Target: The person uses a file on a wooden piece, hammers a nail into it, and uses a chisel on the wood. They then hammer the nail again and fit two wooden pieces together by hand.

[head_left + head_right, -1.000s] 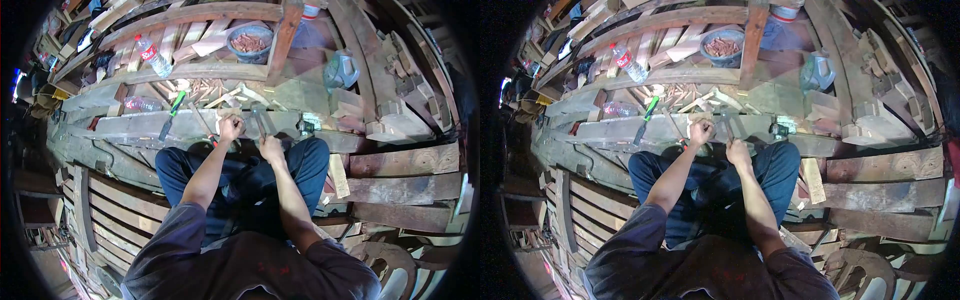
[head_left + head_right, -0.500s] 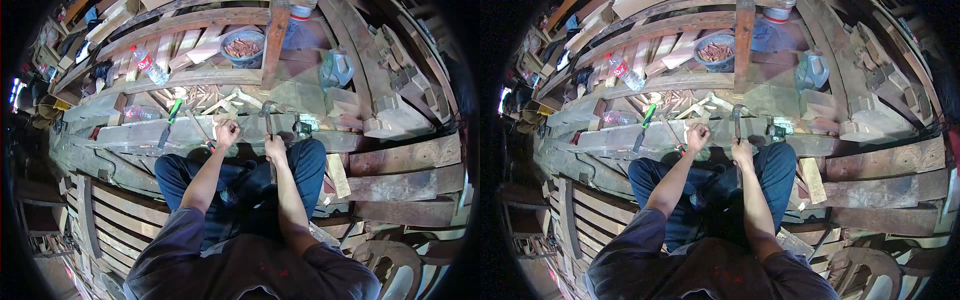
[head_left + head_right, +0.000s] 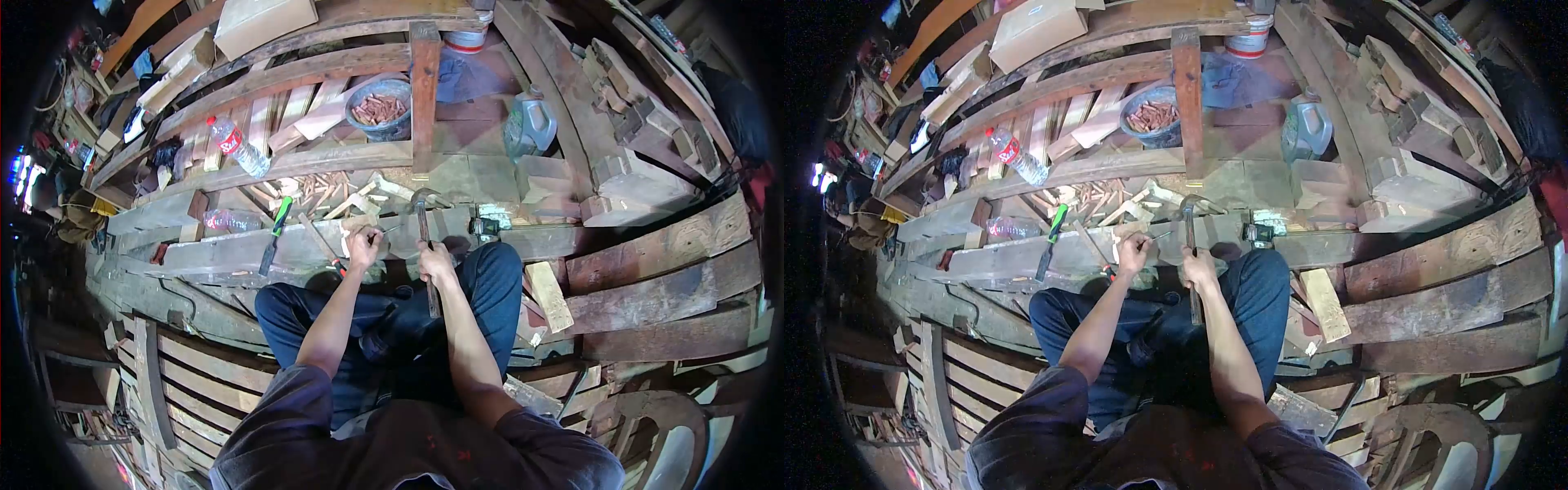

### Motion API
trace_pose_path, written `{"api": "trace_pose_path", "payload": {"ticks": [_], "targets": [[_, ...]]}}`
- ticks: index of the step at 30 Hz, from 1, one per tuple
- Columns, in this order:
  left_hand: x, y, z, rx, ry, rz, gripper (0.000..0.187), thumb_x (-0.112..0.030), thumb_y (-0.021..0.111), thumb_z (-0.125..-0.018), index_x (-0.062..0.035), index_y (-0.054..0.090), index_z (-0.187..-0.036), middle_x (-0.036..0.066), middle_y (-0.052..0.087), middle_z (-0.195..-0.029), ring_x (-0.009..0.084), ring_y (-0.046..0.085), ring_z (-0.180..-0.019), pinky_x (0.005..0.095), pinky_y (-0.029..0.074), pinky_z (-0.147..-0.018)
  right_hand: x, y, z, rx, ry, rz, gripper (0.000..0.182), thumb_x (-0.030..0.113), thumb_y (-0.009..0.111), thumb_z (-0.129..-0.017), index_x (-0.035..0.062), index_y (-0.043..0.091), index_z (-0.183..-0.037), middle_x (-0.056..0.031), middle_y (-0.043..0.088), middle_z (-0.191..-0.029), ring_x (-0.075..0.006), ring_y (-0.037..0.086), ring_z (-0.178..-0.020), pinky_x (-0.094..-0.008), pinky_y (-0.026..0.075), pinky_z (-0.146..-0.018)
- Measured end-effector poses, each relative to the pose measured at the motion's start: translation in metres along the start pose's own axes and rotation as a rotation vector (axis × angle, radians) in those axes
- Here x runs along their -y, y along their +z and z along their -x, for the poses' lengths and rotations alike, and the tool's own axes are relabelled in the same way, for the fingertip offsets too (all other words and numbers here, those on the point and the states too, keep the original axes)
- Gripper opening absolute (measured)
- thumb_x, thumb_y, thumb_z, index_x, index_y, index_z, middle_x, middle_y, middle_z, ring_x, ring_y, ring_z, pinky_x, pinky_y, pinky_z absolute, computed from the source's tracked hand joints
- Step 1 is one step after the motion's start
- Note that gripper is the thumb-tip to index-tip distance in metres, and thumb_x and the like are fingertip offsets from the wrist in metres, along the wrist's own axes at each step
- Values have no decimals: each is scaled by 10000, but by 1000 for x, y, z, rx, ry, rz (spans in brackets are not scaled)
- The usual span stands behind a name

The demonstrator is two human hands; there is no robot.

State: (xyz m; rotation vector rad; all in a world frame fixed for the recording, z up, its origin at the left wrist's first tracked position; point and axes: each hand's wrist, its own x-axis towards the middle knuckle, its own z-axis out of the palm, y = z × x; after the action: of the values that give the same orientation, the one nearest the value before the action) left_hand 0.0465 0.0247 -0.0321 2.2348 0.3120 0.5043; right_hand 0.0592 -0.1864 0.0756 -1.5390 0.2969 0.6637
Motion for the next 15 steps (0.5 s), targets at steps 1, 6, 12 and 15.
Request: {"api": "trace_pose_path", "payload": {"ticks": [1,6,12,15], "targets": [[-10,-2,2,5,-109,115,171,-219,733,-856,-50,707,-853,79,665,-770,214,619,-792,367,480,-739,2,0,2,23,8,-69,273,306,574,-986,73,515,-857,5,435,-559,-104,403,-393,-301,331,-336],[-64,-20,29,0,-407,522,359,-337,687,-938,-7,678,-1080,65,677,-954,116,579,-853,277,452,-784,0,0,-4,57,87,-268,245,274,584,-972,101,490,-826,9,427,-584,-87,377,-407,-283,311,-344],[-173,-84,41,10,-451,975,176,-239,615,-995,-66,623,-1032,-20,584,-850,65,502,-755,235,395,-713,-19,-7,-28,6,154,-428,165,188,529,-970,24,537,-980,-38,455,-644,-116,403,-450,-300,345,-385],[-219,-114,38,3,-468,1236,157,-222,663,-963,-90,627,-1040,-32,581,-909,72,495,-788,232,392,-723,-19,-5,-28,-8,140,-425,181,160,529,-959,-13,543,-1009,-63,475,-661,-133,424,-461,-314,358,-387]]}}
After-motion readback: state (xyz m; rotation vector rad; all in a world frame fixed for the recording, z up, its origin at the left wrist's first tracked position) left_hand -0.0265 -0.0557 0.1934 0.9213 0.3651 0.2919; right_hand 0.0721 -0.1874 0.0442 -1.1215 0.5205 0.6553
